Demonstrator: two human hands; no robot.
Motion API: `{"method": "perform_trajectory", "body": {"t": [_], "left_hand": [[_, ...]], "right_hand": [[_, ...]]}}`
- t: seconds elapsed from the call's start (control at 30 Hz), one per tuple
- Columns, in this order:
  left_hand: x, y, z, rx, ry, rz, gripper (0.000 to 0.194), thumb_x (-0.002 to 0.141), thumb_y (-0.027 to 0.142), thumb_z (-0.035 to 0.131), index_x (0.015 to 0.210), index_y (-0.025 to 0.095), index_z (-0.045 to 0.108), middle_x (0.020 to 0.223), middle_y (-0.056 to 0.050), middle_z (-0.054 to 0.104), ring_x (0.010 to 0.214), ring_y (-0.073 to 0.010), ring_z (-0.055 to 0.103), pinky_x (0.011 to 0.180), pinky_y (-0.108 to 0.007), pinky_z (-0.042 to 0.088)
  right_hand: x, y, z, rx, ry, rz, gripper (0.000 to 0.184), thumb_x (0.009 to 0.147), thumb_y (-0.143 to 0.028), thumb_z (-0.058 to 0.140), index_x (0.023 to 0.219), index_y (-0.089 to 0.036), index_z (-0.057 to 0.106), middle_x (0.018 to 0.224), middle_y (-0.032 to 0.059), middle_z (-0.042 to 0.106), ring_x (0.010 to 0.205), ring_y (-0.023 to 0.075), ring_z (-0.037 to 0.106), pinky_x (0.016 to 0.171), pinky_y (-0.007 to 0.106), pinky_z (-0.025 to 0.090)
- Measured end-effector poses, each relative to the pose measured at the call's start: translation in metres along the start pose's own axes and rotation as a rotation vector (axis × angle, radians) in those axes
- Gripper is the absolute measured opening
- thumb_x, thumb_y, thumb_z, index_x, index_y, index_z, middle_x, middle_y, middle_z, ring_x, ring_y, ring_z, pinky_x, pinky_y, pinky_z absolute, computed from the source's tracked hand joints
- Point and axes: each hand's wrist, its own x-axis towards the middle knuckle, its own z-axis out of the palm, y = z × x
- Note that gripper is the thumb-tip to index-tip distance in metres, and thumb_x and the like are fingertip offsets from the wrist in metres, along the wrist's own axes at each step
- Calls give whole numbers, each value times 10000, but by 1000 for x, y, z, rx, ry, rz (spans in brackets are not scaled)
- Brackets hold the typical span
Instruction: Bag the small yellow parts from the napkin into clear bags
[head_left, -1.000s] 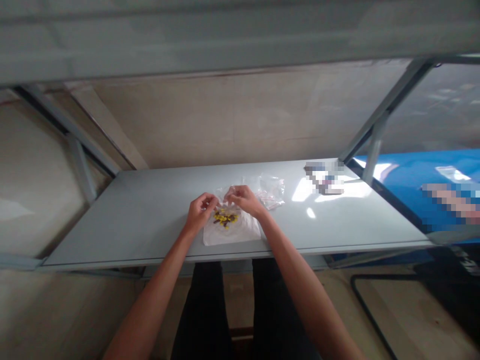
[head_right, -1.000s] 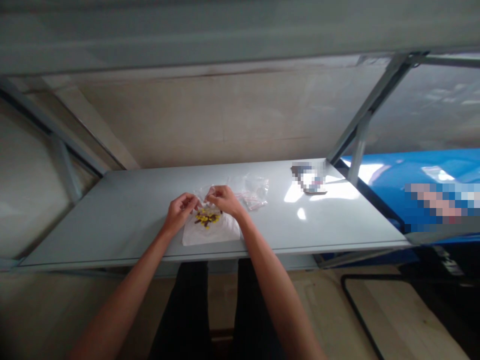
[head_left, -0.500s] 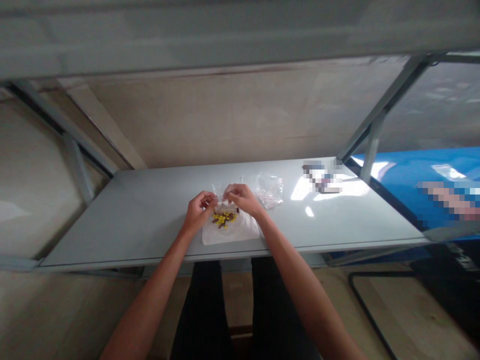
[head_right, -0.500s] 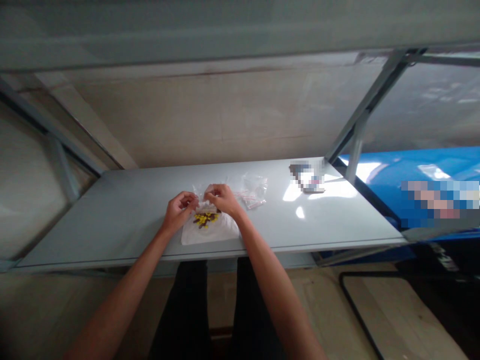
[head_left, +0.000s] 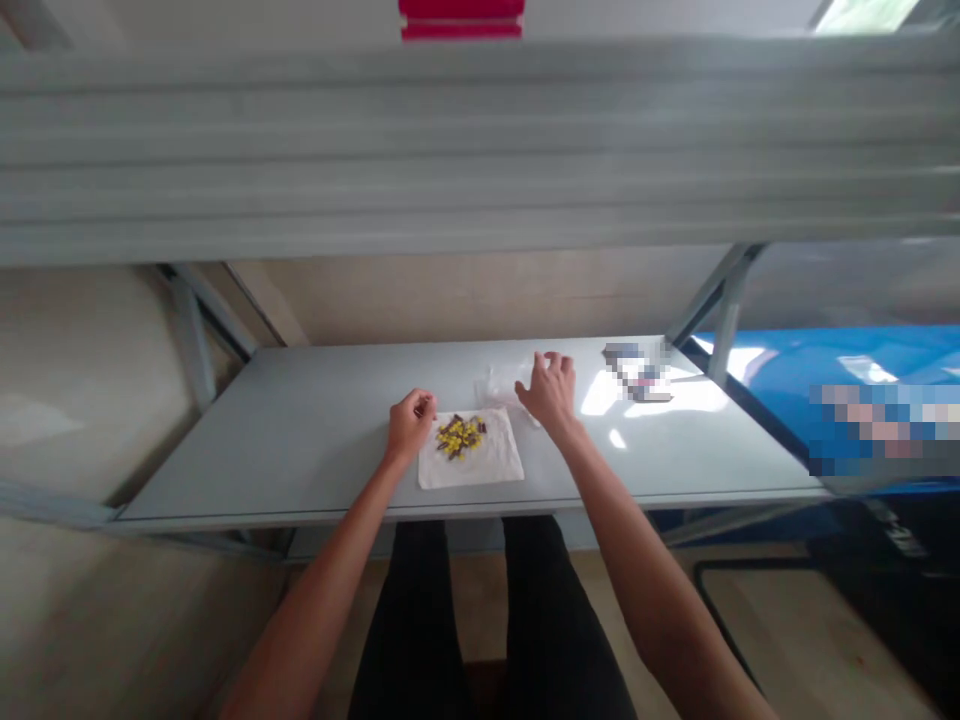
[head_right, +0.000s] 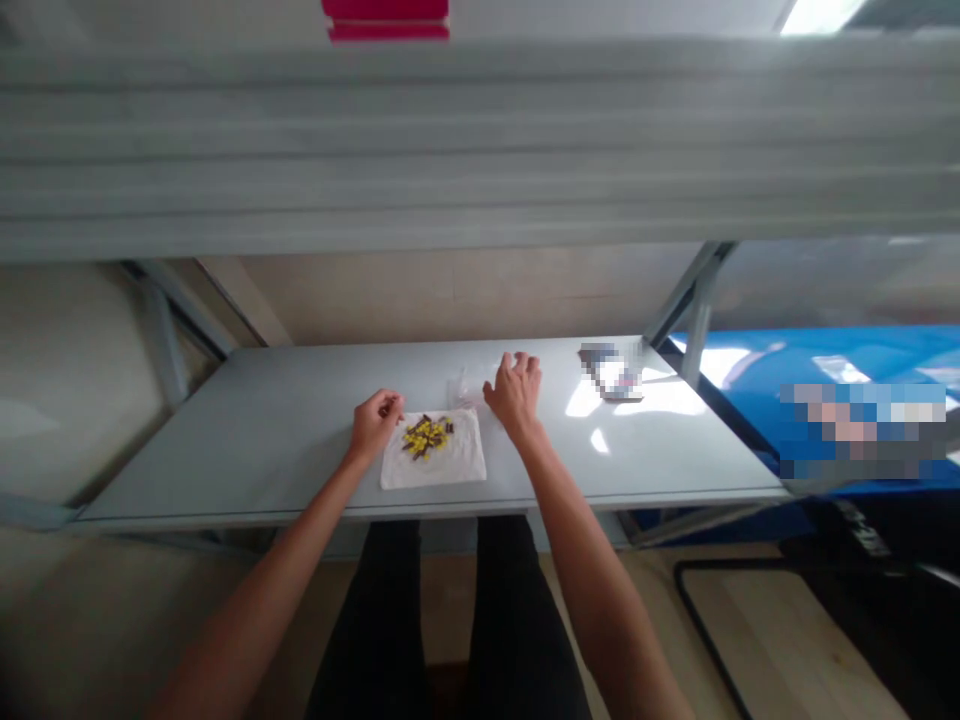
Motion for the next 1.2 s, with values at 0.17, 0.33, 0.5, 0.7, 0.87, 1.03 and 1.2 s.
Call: {"method": "perform_trajectory", "body": {"t": [0.17,0.33,0.5,0.7,0.87,1.03,1.2], "left_hand": [[-3,2,0,142,52,6,237,933,391,529,891,203,667,793,-66,741,738,-208,701,684,-283,482],[-11,18,0,484,-21,44,196,950,294,527,903,215,700,829,-86,754,754,-219,689,687,-286,416],[-13,28,0,605,-67,43,191,949,250,525,919,208,709,874,-102,763,777,-228,684,685,-296,381],[-14,30,1,622,-25,44,183,942,243,531,941,206,711,861,-98,760,773,-230,677,687,-302,368],[-22,31,1,641,68,70,208,953,249,507,962,197,708,850,-103,755,782,-236,679,695,-306,372],[-30,38,-3,616,140,71,241,968,274,483,971,185,707,845,-110,744,808,-239,682,725,-302,397],[-52,54,-15,471,173,85,252,967,259,463,977,168,697,897,-131,721,874,-257,662,817,-336,447]], "right_hand": [[-8,-20,1,-158,-144,-170,543,984,-435,501,1496,-254,496,1634,197,282,1488,461,179,1107,729,192],[-18,-8,9,-245,-478,-146,544,1000,-567,424,1523,-420,441,1645,133,316,1475,493,246,1030,856,138],[-48,28,-4,-265,-362,-140,548,1033,-544,347,1537,-348,442,1636,147,332,1489,435,267,1100,800,118],[-70,29,-18,-196,-179,-177,488,1004,-419,454,1444,-242,566,1596,155,404,1487,350,298,1195,649,128],[-72,31,-19,-120,-110,-204,383,999,-344,456,1266,-211,695,1457,158,558,1392,319,425,1206,616,128],[-75,34,-19,6,2,-207,422,1020,-293,392,1278,-147,693,1437,169,575,1344,286,481,1154,460,344],[-69,28,-42,239,107,-59,432,1005,-277,371,1162,-109,736,1381,199,620,1315,280,526,1128,447,400]]}}
